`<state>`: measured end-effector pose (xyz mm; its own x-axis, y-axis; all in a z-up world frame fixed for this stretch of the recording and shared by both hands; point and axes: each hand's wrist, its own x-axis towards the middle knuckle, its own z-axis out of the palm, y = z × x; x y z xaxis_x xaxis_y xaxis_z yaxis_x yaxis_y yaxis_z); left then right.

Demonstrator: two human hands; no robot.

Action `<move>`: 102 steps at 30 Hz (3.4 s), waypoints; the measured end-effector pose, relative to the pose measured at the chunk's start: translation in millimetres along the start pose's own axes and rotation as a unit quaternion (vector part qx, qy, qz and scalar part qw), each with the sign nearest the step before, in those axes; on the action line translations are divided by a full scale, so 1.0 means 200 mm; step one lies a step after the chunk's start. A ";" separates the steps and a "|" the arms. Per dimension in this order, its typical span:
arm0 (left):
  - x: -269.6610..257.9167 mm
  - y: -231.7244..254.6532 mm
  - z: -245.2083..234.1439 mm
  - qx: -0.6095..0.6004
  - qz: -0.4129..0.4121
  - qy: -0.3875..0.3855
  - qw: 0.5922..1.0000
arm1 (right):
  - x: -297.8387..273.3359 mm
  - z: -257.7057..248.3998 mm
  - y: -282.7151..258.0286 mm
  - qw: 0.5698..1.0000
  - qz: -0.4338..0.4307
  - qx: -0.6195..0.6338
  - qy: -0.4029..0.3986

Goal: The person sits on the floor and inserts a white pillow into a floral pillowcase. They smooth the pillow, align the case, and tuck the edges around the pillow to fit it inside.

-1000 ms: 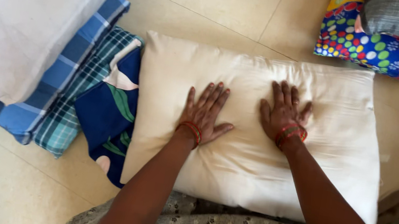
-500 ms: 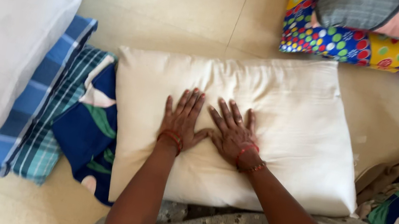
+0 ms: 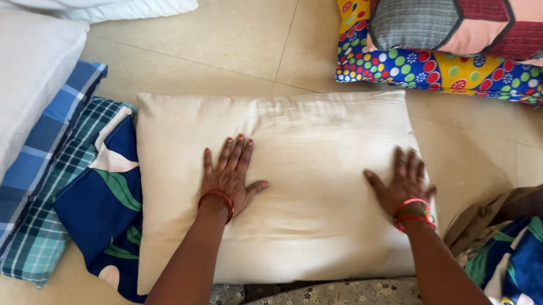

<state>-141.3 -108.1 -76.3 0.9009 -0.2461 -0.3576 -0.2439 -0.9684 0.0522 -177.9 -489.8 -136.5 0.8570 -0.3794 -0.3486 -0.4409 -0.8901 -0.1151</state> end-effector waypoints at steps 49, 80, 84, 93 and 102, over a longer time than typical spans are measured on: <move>-0.61 -0.29 0.11 -0.263 -0.489 -0.107 0.824 | -0.45 0.00 -0.24 0.991 -0.092 -0.093 0.043; -0.52 -0.47 0.15 -0.653 -0.025 0.427 0.624 | -0.62 -1.97 -0.42 0.871 -0.404 0.039 0.275; -0.39 -0.46 0.28 -0.647 -0.096 0.320 0.686 | -0.03 -1.87 -0.21 0.957 -0.217 -0.098 0.163; -0.13 -0.29 0.70 -0.543 -0.118 0.162 0.816 | -0.45 0.08 -0.36 0.958 -0.220 -0.162 0.091; -0.24 -0.27 0.56 -0.418 -0.277 0.045 0.864 | -0.54 -0.07 -0.39 0.962 -0.207 -0.159 -0.086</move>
<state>-212.5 -38.4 -167.0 0.8295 0.2994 -0.4714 0.5447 -0.6198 0.5649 -232.0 -383.4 -76.5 0.8725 0.0462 -0.4864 0.0553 -0.9985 0.0044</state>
